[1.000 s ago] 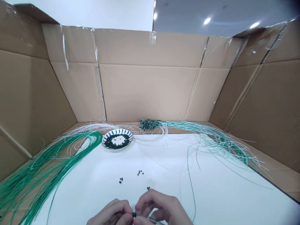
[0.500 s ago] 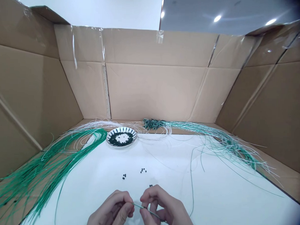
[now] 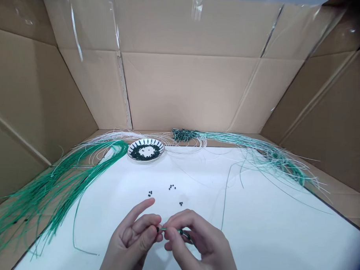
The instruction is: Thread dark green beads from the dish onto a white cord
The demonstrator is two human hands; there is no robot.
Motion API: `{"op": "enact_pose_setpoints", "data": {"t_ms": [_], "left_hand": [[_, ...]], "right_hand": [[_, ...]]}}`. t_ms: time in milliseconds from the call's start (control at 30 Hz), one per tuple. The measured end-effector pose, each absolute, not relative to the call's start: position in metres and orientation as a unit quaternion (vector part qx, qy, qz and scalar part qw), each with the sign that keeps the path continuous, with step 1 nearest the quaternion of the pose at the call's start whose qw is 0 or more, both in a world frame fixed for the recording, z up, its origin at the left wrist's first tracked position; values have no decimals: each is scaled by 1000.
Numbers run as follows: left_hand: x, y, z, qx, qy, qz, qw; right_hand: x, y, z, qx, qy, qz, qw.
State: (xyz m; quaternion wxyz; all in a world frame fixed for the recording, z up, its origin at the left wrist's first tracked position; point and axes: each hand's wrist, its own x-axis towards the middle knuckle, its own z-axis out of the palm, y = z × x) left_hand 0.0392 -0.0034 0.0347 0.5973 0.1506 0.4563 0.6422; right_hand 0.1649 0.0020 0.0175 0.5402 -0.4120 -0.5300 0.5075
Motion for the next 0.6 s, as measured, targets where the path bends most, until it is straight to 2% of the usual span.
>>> {"op": "enact_pose_setpoints", "data": {"t_ms": [233,600], "left_hand": [[42,-6,36,170,470,657,564],[42,-9,33,219,500,663,512]], "right_hand": [[163,-2,24,-420,-565,437,559],[162,-3,29,-418,-569,432,562]]}}
